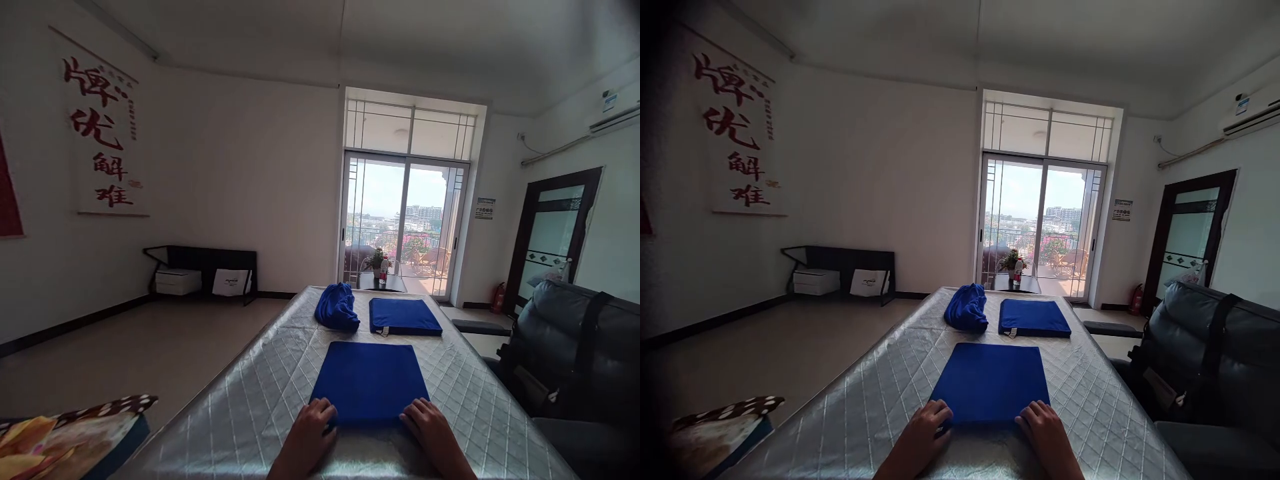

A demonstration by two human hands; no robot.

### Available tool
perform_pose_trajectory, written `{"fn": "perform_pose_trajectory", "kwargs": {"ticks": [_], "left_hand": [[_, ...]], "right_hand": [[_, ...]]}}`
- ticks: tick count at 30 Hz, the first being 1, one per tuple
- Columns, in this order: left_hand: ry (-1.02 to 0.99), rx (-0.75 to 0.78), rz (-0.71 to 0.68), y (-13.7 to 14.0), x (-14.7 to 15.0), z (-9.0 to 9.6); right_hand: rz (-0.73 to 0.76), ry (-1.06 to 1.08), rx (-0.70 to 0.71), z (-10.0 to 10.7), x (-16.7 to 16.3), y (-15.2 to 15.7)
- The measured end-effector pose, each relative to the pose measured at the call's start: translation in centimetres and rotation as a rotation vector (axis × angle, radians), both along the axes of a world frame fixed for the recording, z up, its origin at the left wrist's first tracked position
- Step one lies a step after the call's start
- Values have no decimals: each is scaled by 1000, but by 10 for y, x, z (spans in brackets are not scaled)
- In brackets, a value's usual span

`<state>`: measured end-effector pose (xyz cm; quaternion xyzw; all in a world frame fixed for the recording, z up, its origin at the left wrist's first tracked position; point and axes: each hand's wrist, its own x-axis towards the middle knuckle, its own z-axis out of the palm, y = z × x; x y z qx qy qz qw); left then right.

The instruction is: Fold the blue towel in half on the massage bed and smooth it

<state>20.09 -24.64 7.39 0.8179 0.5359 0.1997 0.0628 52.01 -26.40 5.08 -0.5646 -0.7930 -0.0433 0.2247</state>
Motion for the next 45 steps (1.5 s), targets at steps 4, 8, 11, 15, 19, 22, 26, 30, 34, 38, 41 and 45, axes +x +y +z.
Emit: {"fn": "perform_pose_trajectory", "kwargs": {"ticks": [4, 8, 11, 15, 19, 22, 26, 30, 34, 38, 41, 45], "left_hand": [[1, 21, 17, -2, -2, -1], [3, 46, 43, -5, -3, 3], [-28, 49, 54, -7, -4, 6], [-107, 40, 55, -7, -13, 6], [-78, 57, 52, -4, -31, 0], [-31, 115, 45, 0, -48, -4], [10, 318, -2, 4, -65, 3], [-28, 642, -38, -4, -75, 34], [-64, 928, -41, -26, -83, 87], [-228, 1019, -2, -51, -89, 141], [-318, 957, 40, -56, -95, 172], [-327, 813, 19, -33, -102, 190]], "right_hand": [[-3, -40, -1, 0, 1, 0], [25, -90, -12, 5, -1, -6], [39, -128, -3, 8, -4, -11], [19, -206, 36, 9, -5, -13], [17, -279, 58, 9, 9, -17], [-26, -319, 121, 10, 25, -22], [-84, -360, 299, 22, 41, -30], [-82, -351, 452, 59, 47, -45], [-54, -313, 589, 116, 48, -68], [-49, -276, 687, 176, 41, -90], [-40, -258, 687, 213, 36, -94], [-18, -211, 590, 237, 34, -74]]}}
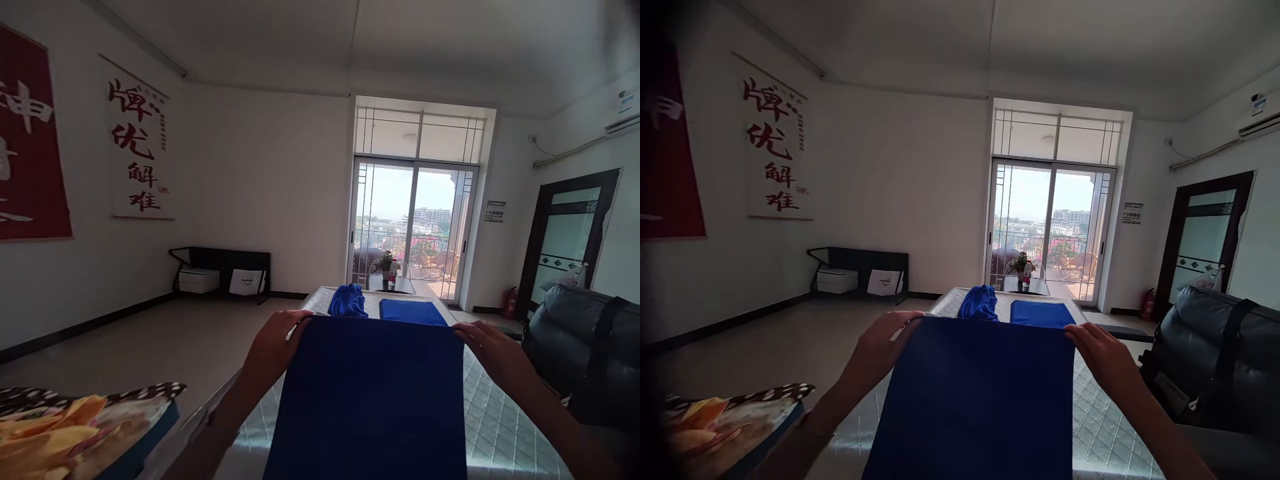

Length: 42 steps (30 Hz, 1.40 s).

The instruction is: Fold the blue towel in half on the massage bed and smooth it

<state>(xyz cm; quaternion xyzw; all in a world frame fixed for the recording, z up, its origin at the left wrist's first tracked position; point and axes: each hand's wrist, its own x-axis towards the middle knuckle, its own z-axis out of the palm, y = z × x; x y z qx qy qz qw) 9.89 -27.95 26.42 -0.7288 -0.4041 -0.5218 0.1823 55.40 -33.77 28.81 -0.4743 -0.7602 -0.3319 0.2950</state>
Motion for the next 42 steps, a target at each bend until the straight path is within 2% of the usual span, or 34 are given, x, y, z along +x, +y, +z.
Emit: {"fn": "perform_pose_trajectory", "kwargs": {"ticks": [4, 7, 11, 13, 15, 17, 19, 23, 26, 30, 35, 42], "left_hand": [[11, -206, -67, 43, -2, 5], [-62, -312, -106, 71, 2, 15], [-229, -296, -126, 84, 7, 33], [-296, -245, -146, 81, 7, 31], [-329, -242, -177, 74, 7, 15], [-339, -306, -201, 67, 6, -16], [-322, -451, -219, 60, 8, -58], [-229, -868, -174, 51, 14, -142], [-217, -990, -112, 47, 17, -179], [-269, -1000, -126, 41, 18, -190], [-251, -957, -128, 37, 20, -191], [-236, -865, -66, 31, 26, -194]], "right_hand": [[26, 51, -144, 6, -3, 37], [9, 70, -191, 15, -9, 61], [7, 61, -113, 30, -14, 78], [34, 79, -56, 27, -13, 81], [72, 111, -50, 8, -11, 82], [110, 144, -114, -27, -9, 80], [136, 168, -238, -74, -9, 75], [105, 165, -539, -167, -14, 60], [46, 172, -659, -208, -15, 52], [73, 198, -686, -220, -12, 47], [129, 183, -703, -217, -10, 44], [78, 57, -652, -212, -13, 33]]}}
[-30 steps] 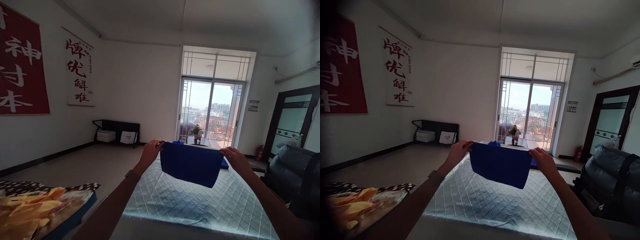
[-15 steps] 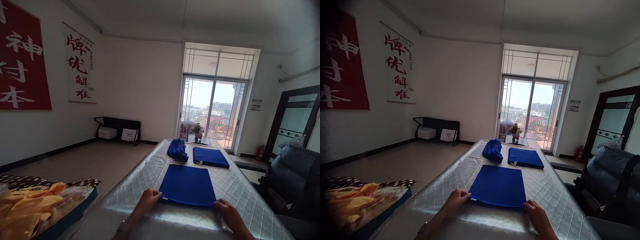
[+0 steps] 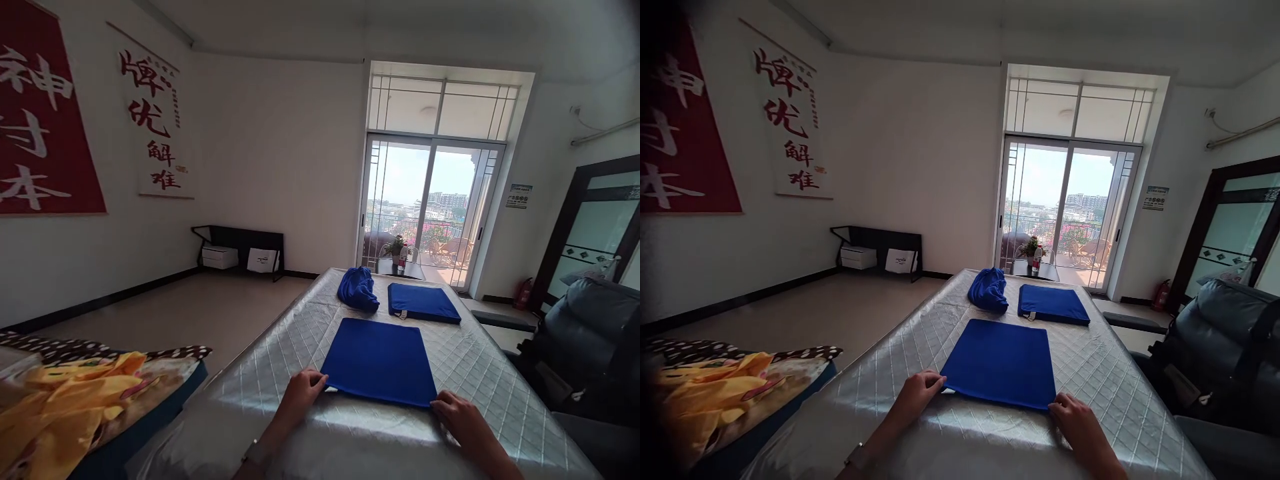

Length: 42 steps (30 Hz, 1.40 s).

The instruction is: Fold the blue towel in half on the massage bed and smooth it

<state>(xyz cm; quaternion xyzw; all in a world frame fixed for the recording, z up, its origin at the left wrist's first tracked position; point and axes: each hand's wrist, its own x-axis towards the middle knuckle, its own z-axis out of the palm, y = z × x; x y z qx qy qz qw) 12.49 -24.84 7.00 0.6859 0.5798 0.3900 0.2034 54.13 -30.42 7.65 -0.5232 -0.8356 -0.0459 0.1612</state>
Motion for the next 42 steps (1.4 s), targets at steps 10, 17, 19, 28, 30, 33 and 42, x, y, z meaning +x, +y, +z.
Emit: {"fn": "perform_pose_trajectory", "kwargs": {"ticks": [10, 17, 19, 28, 30, 33, 42], "left_hand": [[49, 84, -12, -11, 3, -4], [146, 93, 34, -14, 8, -7], [152, 97, 49, -15, 10, -7], [167, 100, -8, -19, 11, -1], [189, 98, 1, -19, 12, 0], [263, 103, 31, -20, 12, 1], [702, 134, 85, -10, 75, 24]], "right_hand": [[-24, -116, 43, 3, 3, -2], [-28, -16, 4, 6, -2, -9], [-72, 16, -39, 8, -3, -7], [-305, 131, -47, -1, -40, 47], [-367, 122, -120, -12, -50, 56], [-416, 80, -207, -30, -56, 61], [-426, 33, -221, -38, -55, 61]]}}
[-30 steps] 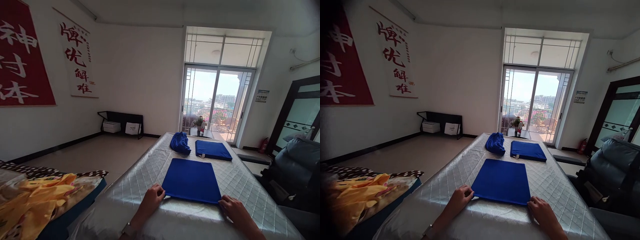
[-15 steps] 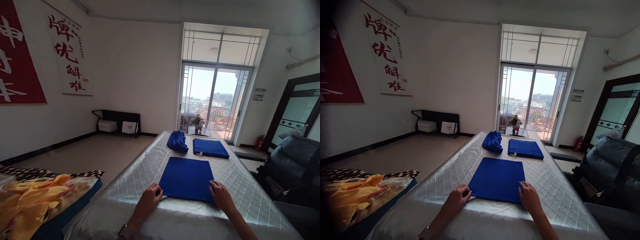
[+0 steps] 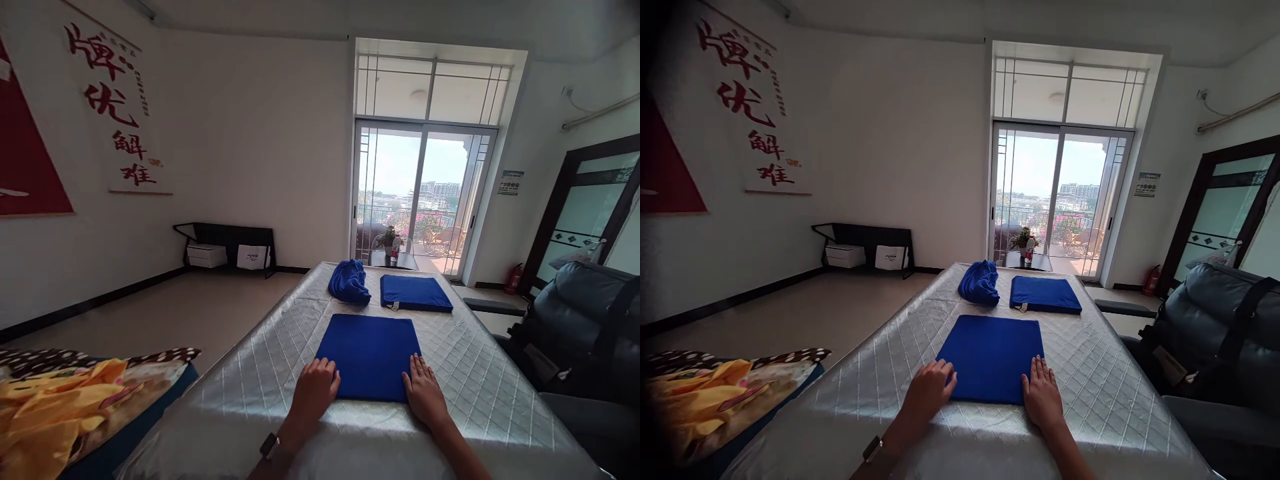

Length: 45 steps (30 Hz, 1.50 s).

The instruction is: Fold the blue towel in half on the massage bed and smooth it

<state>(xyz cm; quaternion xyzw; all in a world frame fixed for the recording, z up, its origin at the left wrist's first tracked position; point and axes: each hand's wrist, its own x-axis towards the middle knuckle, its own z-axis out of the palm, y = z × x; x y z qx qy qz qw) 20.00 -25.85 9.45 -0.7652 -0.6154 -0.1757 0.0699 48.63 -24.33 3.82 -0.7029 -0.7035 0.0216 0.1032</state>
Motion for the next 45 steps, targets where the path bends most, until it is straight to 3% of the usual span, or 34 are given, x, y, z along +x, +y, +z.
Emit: {"fn": "perform_pose_trajectory", "kwargs": {"ticks": [5, 9, 13, 20, 23, 28, 37, 45], "left_hand": [[-85, -49, -390, 19, 104, -11], [-106, -93, -457, 39, 140, -32], [-78, -196, -365, 49, 110, -42], [-6, -253, -65, 54, -2, -46], [-19, -232, 8, 55, -31, -57], [-49, -185, 10, 53, -38, -67], [-82, -162, -2, 49, -37, -63], [-71, -141, 3, 48, -37, -62]], "right_hand": [[-4, -31, -15, 3, -1, -1], [20, -47, -14, 2, 1, -1], [1, -24, -19, 2, 0, 0], [-9, 0, -27, 1, 0, 1], [-16, -15, -34, 0, 0, 1], [-18, -23, -39, 1, 0, 2], [-16, -12, -93, 4, -1, 2], [-11, -75, -170, 33, 2, 18]]}}
